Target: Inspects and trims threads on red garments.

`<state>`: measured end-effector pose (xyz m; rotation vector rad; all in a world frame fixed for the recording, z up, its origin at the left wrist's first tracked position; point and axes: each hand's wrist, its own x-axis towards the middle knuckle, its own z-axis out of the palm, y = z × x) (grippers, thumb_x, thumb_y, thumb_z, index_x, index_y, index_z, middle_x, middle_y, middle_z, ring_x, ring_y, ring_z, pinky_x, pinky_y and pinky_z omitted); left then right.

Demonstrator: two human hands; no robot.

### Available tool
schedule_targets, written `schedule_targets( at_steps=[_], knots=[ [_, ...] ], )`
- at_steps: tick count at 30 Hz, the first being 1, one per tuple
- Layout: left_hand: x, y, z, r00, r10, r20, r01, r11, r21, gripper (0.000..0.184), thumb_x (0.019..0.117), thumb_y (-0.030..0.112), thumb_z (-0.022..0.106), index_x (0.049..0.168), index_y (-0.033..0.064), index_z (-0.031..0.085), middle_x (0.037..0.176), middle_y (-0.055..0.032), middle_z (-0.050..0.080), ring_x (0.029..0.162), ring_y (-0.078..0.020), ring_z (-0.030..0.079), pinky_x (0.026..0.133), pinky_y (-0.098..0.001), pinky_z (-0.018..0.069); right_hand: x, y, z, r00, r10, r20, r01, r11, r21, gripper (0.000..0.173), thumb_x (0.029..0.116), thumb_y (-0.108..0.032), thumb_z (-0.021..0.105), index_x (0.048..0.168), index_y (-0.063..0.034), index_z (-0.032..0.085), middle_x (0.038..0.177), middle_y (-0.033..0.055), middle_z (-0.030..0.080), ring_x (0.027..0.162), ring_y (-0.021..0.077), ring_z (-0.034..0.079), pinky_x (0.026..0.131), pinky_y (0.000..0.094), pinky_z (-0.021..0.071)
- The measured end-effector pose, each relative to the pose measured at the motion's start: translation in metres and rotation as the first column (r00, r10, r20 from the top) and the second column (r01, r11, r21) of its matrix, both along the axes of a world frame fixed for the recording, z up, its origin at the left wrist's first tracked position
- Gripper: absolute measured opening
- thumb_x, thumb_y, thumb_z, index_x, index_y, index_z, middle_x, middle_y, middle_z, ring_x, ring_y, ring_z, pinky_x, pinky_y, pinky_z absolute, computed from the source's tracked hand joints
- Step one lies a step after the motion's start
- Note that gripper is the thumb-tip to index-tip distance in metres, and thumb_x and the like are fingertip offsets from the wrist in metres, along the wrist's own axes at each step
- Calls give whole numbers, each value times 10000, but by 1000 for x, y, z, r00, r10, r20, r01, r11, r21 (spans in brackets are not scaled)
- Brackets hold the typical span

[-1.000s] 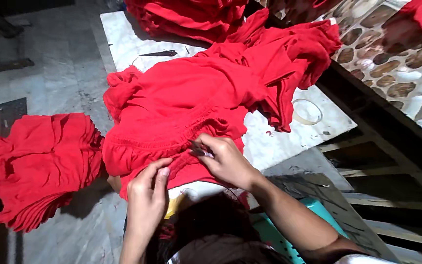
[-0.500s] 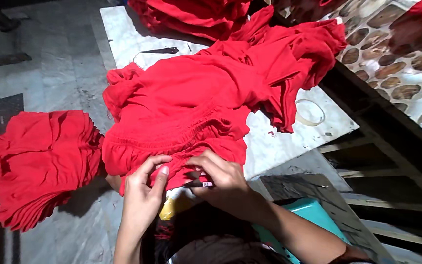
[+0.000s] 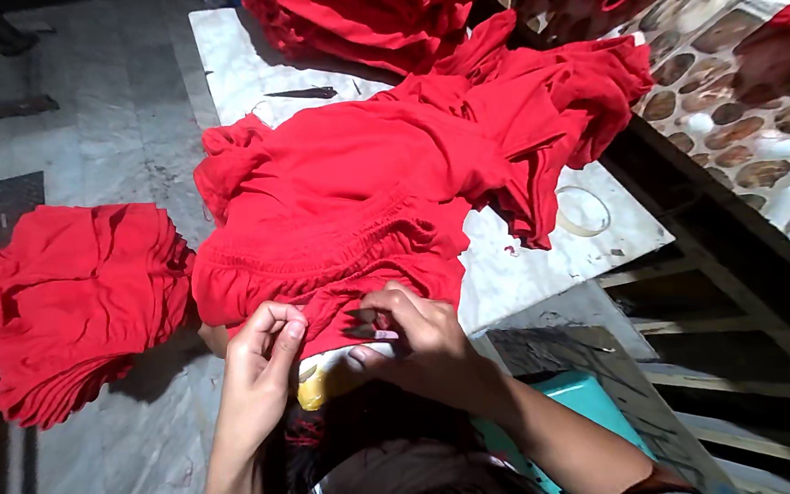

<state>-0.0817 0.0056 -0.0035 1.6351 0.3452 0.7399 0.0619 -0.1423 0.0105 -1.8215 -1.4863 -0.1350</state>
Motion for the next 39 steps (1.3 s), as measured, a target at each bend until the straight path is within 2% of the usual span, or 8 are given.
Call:
schedule_targets(
  at_steps=[10,16,24,27,30,32,35,39],
  knots=[
    [1,-3,-2,1000,6,9,-7,993,114,130,1018,117,516,949,63,612,904,120,660,852,97,612,770,-98,517,-7,18,-7,957,-74,281,72,997,20,241,995,-226,564,909,-47,701,756,73,726,580,176,655,496,297,451],
    [-1,-1,-3,1000,-24,20,21,992,126,272,1071,261,454,959,88,632,942,136,663,916,108,604,804,-93,498,-5,21,-11,988,-120,97,114,991,63,178,817,-159,701,923,-25,749,749,84,718,567,163,640,474,295,458],
    [-2,-1,-1,999,-28,16,27,996,82,278,1049,200,482,1085,10,681,996,116,701,905,112,611,795,-95,508,-8,-6,11,871,470,-141,-451,881,147,84,913,-85,593,892,-47,666,718,62,640,649,124,604,608,222,477],
    [-2,-4,-5,1000,10,-23,-6,985,170,278,973,188,603,1140,-33,635,1058,14,719,980,33,658,870,-156,550,-1,-14,17,915,394,-85,-397,918,-15,151,940,-209,643,988,-76,697,897,70,701,699,133,656,576,264,519],
    [-23,2,-7,966,197,-169,-57,797,602,407,995,299,592,1186,-56,654,1061,-126,741,988,-127,695,897,-250,542,34,-22,9,974,105,199,-55,969,-243,302,935,-311,657,1106,-81,751,1041,98,756,614,243,688,462,421,516],
    [-45,10,-3,920,330,-212,-24,587,809,363,1016,294,533,1061,-11,725,943,-146,751,887,-253,709,790,-343,541,61,-35,9,949,55,311,46,950,-307,202,892,-210,633,977,-68,749,819,100,708,550,281,655,422,452,474],
    [-55,17,4,931,343,-126,-33,423,906,317,1047,240,513,926,32,719,757,-118,689,727,-263,647,664,-341,489,77,-46,17,937,33,349,52,971,-232,217,899,-224,600,891,-49,727,677,84,638,515,241,609,421,395,429],
    [-27,22,20,954,296,32,-134,331,934,286,1059,227,513,903,57,683,744,-90,669,798,-252,614,794,-371,416,66,-23,21,967,0,254,45,984,-172,359,877,-276,730,1159,-55,721,1085,177,663,587,248,624,434,389,465]
  ],
)
